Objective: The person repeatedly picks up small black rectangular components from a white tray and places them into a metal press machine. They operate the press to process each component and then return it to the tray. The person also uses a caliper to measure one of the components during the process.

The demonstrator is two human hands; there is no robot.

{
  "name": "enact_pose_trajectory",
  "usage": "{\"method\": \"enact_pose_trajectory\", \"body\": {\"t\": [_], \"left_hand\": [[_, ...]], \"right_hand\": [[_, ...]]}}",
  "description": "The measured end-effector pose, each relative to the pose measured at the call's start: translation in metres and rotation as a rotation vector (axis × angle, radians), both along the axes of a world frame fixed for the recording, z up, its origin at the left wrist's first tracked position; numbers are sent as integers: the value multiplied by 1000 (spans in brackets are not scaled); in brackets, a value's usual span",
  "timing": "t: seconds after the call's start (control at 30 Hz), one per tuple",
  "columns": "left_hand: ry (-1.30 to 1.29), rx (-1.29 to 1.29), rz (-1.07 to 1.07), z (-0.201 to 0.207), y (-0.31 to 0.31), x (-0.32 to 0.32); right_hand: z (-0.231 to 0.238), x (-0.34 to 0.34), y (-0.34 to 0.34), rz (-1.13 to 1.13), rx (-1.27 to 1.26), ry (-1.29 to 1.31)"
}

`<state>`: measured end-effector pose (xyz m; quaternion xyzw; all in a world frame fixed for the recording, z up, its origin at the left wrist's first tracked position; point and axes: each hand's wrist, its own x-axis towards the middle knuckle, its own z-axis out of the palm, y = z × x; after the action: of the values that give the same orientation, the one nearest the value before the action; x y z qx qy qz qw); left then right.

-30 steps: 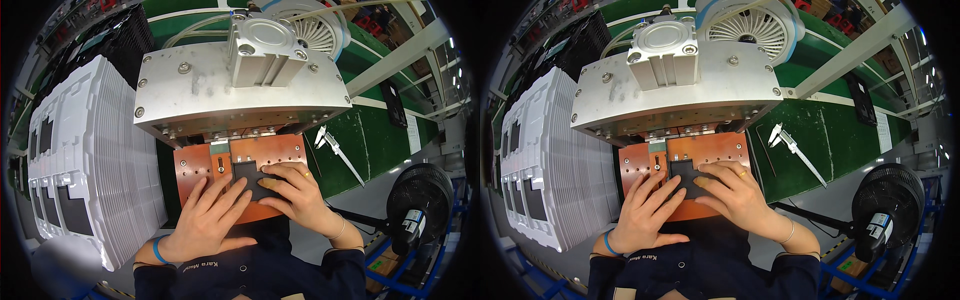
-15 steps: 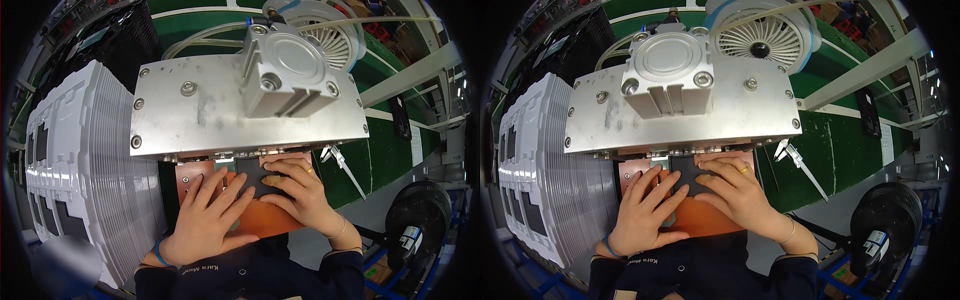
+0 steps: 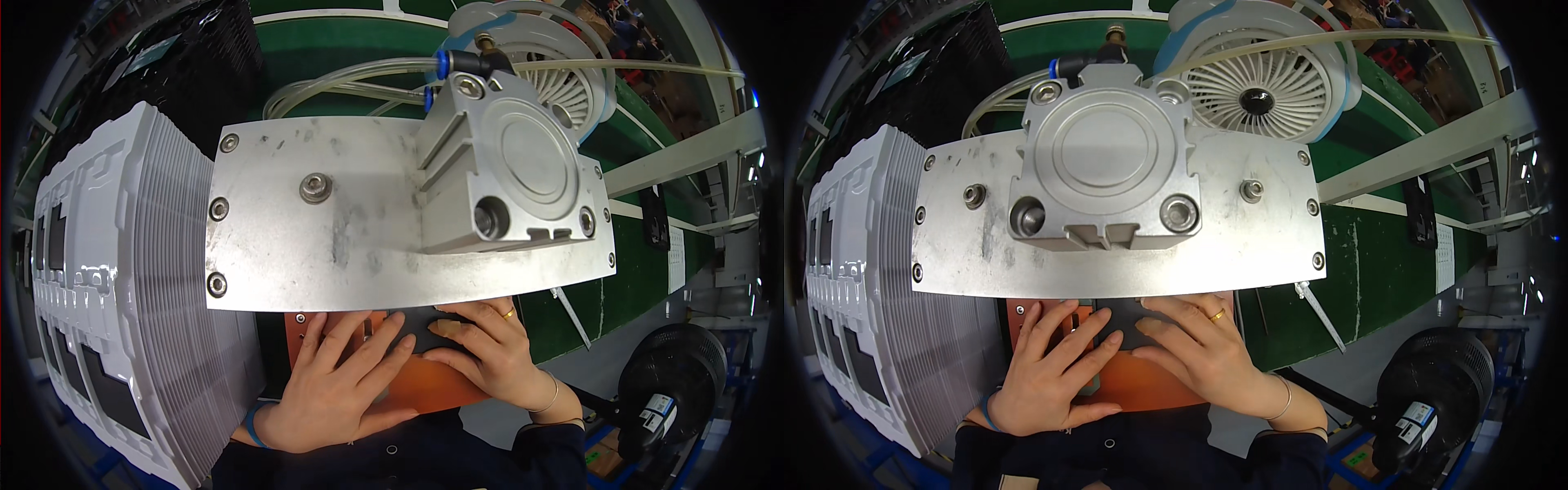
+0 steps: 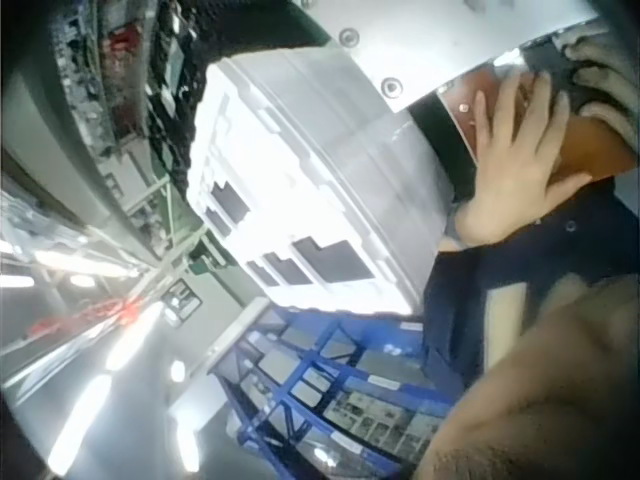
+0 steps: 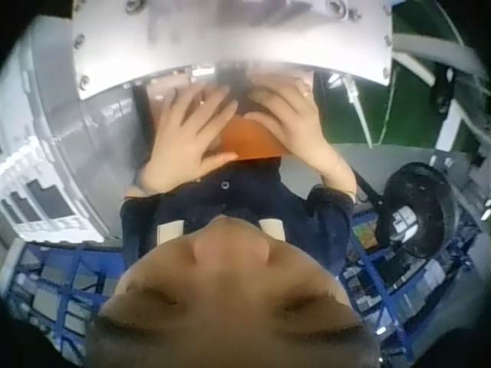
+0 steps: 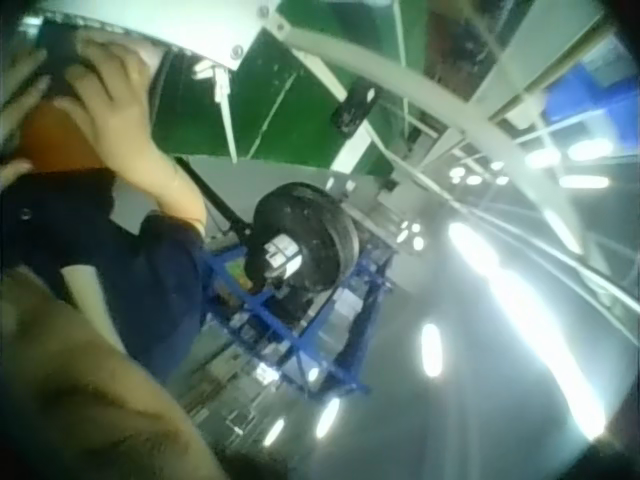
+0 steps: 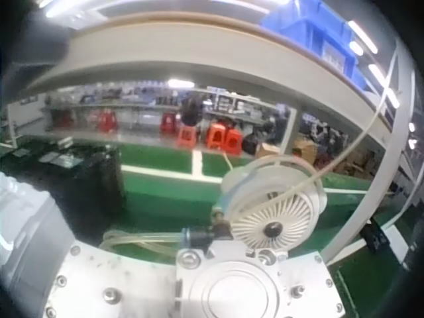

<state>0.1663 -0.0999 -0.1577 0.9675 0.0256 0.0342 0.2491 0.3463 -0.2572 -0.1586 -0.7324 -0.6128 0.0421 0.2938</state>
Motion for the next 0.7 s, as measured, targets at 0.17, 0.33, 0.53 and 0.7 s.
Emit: {"method": "enact_pose_trajectory", "body": {"t": [0.17,0.33,0.53,0.7], "left_hand": [[-14,-5,-1,-2,0,-1],[-20,-7,-2,-2,0,0],[-6,0,14,-1,-1,0],[-34,-5,21,1,0,2]], "right_hand": [[0,0,-2,-12,-16,-9],[-2,0,-3,-18,-17,10],[-1,-1,0,-13,-12,30],[-4,1,1,8,37,52]]}}
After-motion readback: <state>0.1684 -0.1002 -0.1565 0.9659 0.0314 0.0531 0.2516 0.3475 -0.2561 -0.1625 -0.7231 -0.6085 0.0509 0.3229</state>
